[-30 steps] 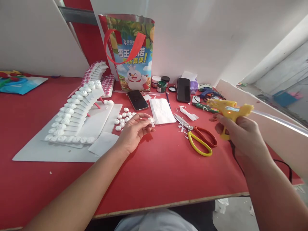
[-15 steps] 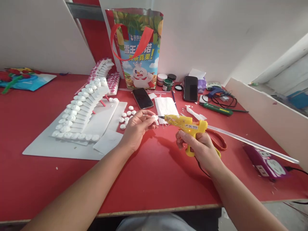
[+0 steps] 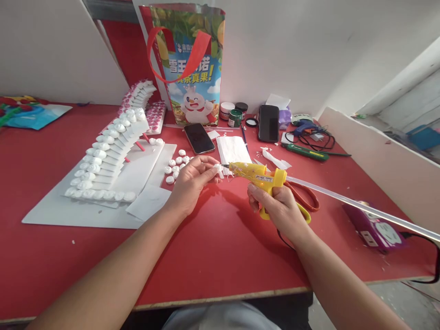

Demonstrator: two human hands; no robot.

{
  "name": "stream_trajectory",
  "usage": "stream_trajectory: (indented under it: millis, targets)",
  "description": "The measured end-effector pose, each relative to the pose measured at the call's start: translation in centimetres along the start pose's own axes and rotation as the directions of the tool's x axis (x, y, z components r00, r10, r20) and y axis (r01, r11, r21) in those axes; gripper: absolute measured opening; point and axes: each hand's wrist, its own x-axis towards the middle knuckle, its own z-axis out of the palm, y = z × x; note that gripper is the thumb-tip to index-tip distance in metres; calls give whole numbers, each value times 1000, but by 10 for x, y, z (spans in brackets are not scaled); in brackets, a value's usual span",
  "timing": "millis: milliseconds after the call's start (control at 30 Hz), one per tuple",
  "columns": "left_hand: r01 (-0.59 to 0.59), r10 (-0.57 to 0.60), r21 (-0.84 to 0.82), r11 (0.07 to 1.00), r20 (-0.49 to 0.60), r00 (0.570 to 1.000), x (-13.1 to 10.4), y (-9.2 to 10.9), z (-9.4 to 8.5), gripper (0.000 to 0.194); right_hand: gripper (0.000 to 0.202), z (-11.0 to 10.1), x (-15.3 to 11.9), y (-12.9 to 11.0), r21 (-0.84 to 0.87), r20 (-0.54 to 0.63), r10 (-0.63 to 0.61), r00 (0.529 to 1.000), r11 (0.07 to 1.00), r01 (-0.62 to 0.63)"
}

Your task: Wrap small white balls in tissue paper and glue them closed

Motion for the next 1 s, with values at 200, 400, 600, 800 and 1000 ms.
stream_trajectory:
  millis: [200, 400, 600, 800, 1000]
  targets:
    - [-9, 9, 24, 1000, 12, 1000, 1, 1, 0, 20, 47, 0, 1, 2, -29, 0, 0, 1000, 1000, 0]
    - [-10, 9, 40, 999, 27, 1000, 0, 1, 0, 22, 50, 0, 0, 3, -40, -15, 17, 1000, 999, -18]
    - [-14, 14, 33, 999, 22, 1000, 0, 2, 0, 21, 52, 2, 1, 5, -57, -20, 17, 1000, 998, -18]
    - [-21, 20, 30, 999, 19, 1000, 0, 1, -1, 21, 55, 1, 0, 6, -77, -10, 36, 999, 996, -36]
    - [-15, 15, 8, 1000, 2, 1000, 1, 2, 0, 22, 55, 0, -1, 8, -84, -3, 23, 1000, 996, -23]
